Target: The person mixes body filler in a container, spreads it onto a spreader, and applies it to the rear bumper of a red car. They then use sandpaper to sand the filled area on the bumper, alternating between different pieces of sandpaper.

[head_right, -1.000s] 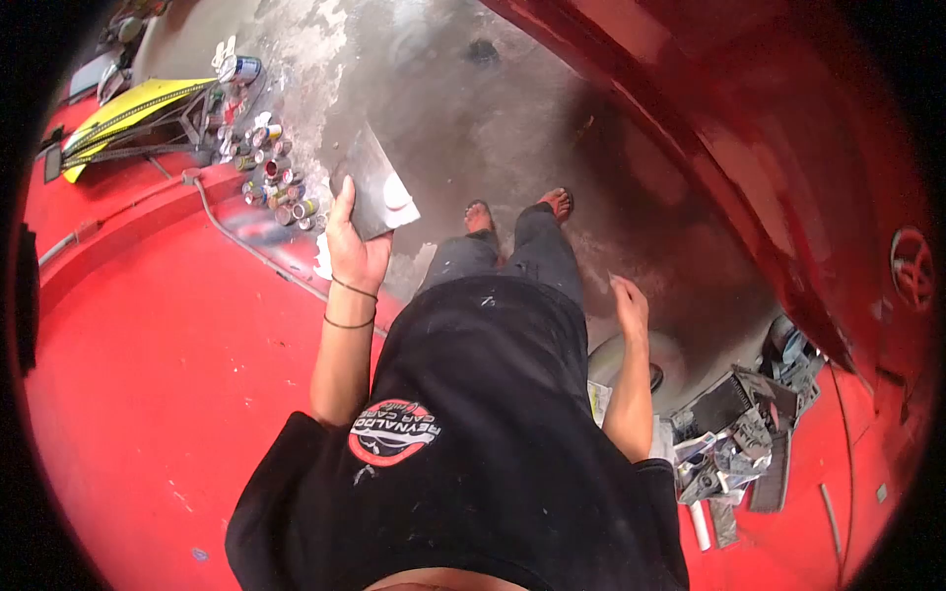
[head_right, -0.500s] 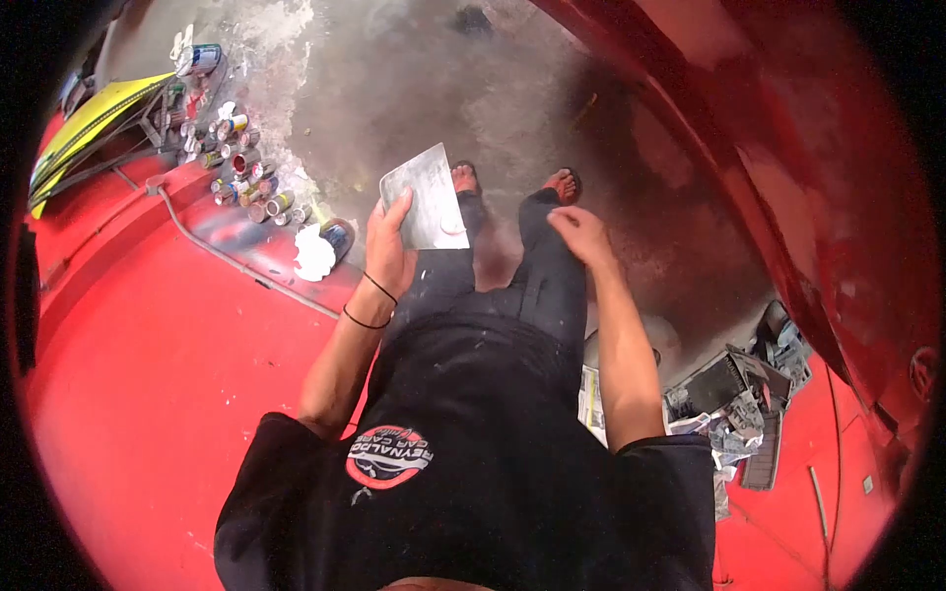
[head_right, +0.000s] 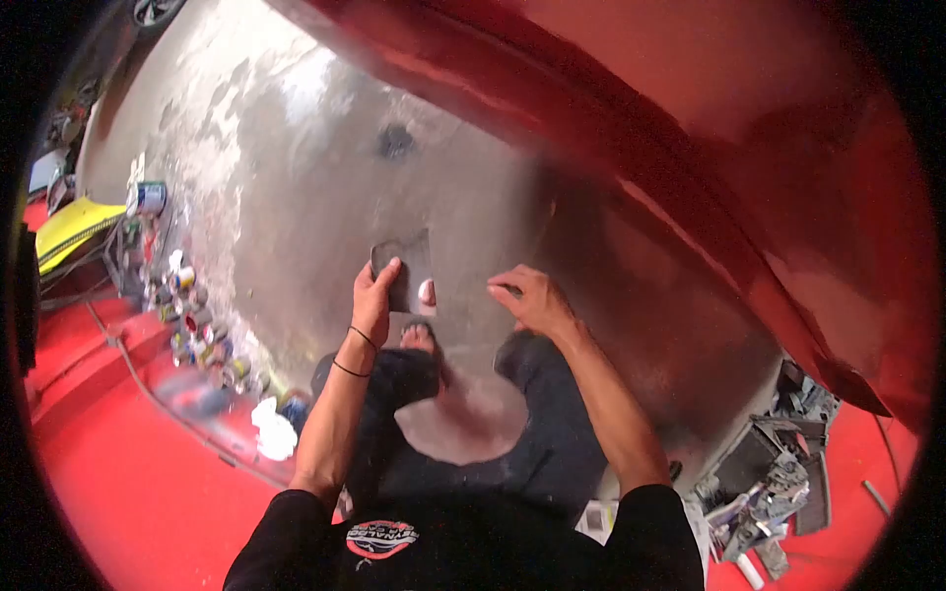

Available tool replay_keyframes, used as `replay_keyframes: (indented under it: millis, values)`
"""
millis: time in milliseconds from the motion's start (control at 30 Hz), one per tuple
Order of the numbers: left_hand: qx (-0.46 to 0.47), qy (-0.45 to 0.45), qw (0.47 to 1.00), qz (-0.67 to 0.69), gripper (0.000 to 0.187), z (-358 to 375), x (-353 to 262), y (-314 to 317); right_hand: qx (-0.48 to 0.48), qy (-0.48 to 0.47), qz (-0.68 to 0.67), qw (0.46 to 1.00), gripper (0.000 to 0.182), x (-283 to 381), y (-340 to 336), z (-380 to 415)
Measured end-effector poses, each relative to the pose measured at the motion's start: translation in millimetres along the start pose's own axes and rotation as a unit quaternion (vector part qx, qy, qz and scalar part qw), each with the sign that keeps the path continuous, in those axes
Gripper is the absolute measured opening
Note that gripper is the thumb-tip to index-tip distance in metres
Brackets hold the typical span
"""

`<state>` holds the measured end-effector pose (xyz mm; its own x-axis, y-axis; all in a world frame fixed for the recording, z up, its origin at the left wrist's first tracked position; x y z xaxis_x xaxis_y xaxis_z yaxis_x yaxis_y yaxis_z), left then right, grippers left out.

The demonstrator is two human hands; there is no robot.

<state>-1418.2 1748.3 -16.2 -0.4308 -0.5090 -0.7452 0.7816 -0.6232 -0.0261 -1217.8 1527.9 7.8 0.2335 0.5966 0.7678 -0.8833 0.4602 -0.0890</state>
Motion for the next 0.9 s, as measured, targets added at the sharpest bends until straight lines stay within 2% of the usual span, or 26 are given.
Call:
replay_keyframes:
  millis: [33,100,167,300,367,400,433,467,500,567,700,767,833,867,900]
  values:
    - [0.006,0.016,1.000,0.000,0.027,-24,5,11,-0.009,-0.015,0.001,1.000,0.028,-18,-14,-25]
    - [0.031,0.046,0.997,-0.050,0.027,-61,19,33,-0.015,-0.217,0.152,0.964,0.028,-26,-30,-57]
    - [0.056,0.084,0.994,-0.042,0.027,-97,37,54,-0.035,-0.237,0.156,0.958,0.027,-26,-49,-71]
    - [0.124,0.095,0.982,-0.104,0.031,-138,48,100,-0.032,-0.297,0.200,0.933,0.032,-2,-56,-62]
    - [0.190,0.131,0.957,-0.178,0.037,-144,36,135,0.033,-0.311,0.309,0.898,0.034,21,-43,-38]
    - [0.221,0.202,0.928,-0.223,0.041,-154,34,153,0.010,-0.323,0.313,0.893,0.034,34,-46,-26]
    - [0.233,0.223,0.918,-0.232,0.041,-156,33,166,0.042,-0.318,0.315,0.893,0.035,39,-38,-13]
    - [0.263,0.213,0.911,-0.236,0.041,-154,36,180,0.073,-0.311,0.314,0.894,0.038,40,-30,-3]
    - [0.294,0.200,0.903,-0.242,0.041,-148,41,195,0.046,-0.316,0.312,0.895,0.038,43,-31,6]
    - [0.298,0.198,0.897,-0.260,0.038,-139,50,210,0.024,-0.366,0.325,0.872,0.042,58,-25,34]
    - [0.393,0.230,0.850,-0.264,0.036,-110,75,247,-0.018,-0.365,0.344,0.865,0.042,64,-23,67]
    - [0.423,0.238,0.835,-0.260,0.036,-97,90,256,0.018,-0.309,0.344,0.886,0.042,43,-14,66]
    - [0.453,0.241,0.793,-0.329,0.039,-78,99,275,0.022,-0.268,0.373,0.888,0.042,37,-7,80]
    - [0.480,0.230,0.786,-0.314,0.047,-68,101,286,0.024,-0.227,0.406,0.885,0.042,29,-7,85]
    - [0.491,0.235,0.778,-0.313,0.047,-68,109,293,0.011,-0.220,0.408,0.886,0.042,27,-9,87]
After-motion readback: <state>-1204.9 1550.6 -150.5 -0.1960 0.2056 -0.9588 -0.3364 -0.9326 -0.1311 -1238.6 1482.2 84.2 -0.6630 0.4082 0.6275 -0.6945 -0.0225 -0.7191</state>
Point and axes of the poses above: each hand's wrist, its own z-axis away from the middle knuckle, its own y-axis out of the palm, x = y × z, the point moved 10 cm from there along -z, towards the middle knuckle, and after that the axes turned 12 degrees about -z, right-handed, at the moved point
